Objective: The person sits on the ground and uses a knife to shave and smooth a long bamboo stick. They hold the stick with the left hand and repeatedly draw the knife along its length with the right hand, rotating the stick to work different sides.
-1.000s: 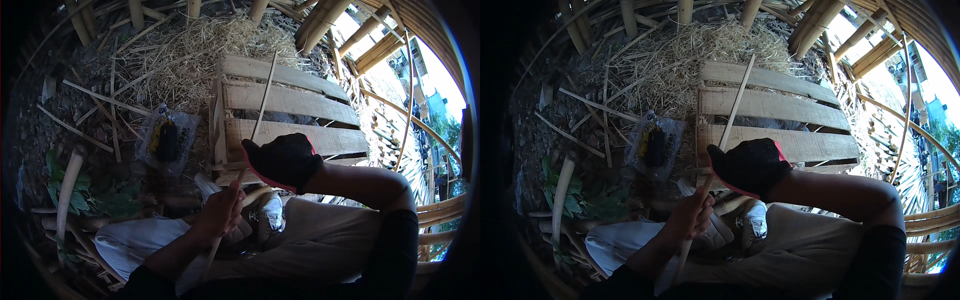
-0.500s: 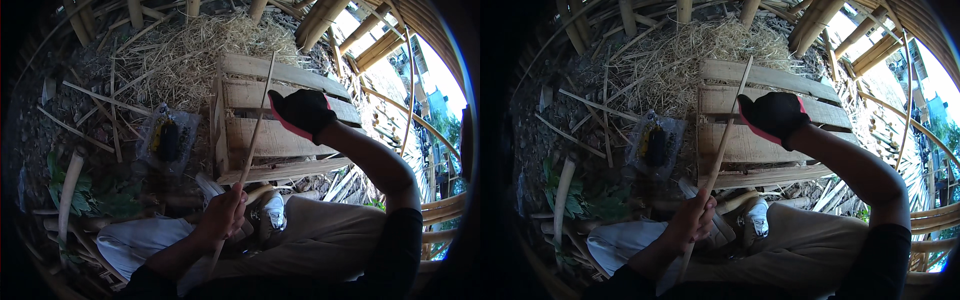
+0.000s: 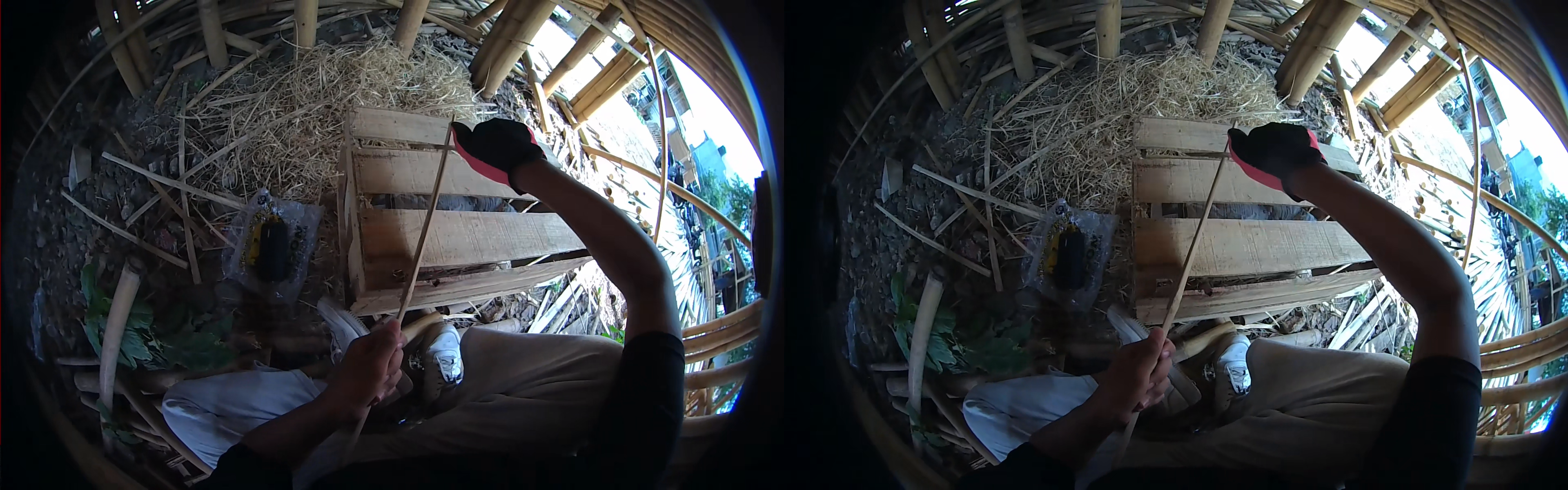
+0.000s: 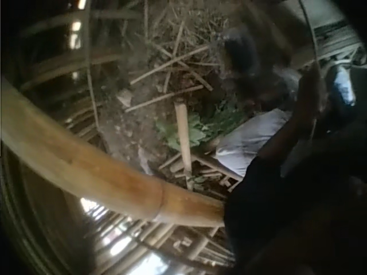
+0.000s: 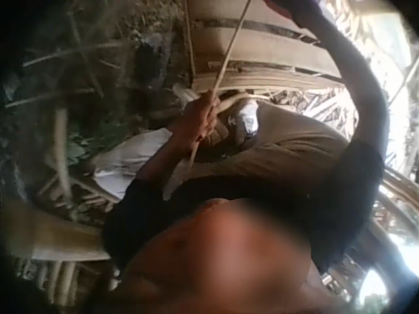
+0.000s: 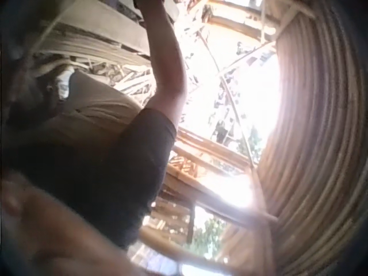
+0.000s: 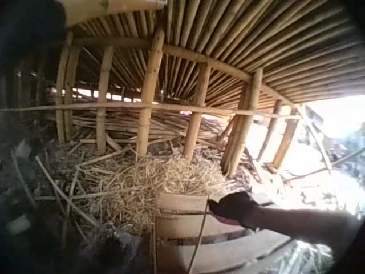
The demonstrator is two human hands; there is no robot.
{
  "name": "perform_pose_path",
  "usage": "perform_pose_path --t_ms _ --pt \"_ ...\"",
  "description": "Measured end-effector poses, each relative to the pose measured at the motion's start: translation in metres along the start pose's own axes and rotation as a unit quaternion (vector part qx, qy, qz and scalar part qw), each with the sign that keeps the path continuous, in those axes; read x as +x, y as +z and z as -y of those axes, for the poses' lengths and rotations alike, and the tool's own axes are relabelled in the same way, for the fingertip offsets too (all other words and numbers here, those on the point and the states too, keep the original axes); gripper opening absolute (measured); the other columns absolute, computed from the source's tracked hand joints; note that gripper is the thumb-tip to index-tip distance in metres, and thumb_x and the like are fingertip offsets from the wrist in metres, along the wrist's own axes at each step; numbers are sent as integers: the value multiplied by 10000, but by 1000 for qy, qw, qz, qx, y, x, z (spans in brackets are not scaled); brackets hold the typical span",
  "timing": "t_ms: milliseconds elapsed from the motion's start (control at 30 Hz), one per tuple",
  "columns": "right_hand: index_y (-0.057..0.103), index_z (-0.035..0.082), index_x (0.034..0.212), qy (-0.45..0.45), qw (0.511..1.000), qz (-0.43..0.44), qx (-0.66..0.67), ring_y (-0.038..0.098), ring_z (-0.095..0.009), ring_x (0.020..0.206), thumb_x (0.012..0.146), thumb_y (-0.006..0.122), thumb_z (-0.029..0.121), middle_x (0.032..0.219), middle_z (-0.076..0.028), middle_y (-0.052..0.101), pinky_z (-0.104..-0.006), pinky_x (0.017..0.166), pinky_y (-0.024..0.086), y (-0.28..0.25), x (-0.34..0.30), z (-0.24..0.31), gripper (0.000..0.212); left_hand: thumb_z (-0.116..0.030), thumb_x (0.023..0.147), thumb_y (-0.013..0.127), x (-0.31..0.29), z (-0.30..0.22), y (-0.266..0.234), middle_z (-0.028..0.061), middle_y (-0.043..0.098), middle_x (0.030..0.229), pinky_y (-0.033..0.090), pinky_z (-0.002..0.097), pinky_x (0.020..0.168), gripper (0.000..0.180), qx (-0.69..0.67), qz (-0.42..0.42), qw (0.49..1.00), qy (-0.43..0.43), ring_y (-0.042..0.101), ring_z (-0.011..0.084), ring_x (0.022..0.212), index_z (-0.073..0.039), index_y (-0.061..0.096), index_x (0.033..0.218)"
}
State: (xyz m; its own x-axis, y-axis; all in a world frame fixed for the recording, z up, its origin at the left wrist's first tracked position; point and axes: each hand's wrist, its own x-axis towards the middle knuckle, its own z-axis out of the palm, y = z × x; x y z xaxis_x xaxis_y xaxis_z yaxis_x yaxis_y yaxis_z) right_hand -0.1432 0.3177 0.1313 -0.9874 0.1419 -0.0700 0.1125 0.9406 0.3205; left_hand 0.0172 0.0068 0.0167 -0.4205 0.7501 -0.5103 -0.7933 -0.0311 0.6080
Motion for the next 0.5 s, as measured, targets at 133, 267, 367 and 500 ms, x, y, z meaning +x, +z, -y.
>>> perform_pose_path --t_ms 133,267,367,500 --pt "725 43 773 -42 993 60 95 692 -401 823 1053 254 576 758 -199 704 -484 870 528 11 -34 39 764 -494 1091 421 -2 4 -6 -50 373 553 266 255 349 403 -31 -11 999 -23 323 69 363 -127 486 937" --pt "721 53 712 -112 980 153 64 685 -421 756 1042 291 588 742 -192 705 -468 801 553 -12 -89 80 762 -505 1088 419 -2 5 -5 -52 366 554 267 253 356 411 -18 -6 1000 -11 327 68 370 -130 483 932" --pt "727 67 731 -52 995 57 61 700 -384 797 1044 280 562 760 -167 717 -463 825 549 10 -37 37 737 -512 1087 419 -4 4 -5 -53 363 554 271 252 361 416 -12 -19 1000 -13 331 67 374 -132 484 931" --pt "764 93 907 82 997 7 13 708 -370 889 1018 281 581 923 -139 752 -444 860 539 18 29 -61 695 -522 1084 421 -2 -2 -2 -53 356 554 272 253 364 422 -19 -3 1000 -24 330 67 376 -135 482 927"
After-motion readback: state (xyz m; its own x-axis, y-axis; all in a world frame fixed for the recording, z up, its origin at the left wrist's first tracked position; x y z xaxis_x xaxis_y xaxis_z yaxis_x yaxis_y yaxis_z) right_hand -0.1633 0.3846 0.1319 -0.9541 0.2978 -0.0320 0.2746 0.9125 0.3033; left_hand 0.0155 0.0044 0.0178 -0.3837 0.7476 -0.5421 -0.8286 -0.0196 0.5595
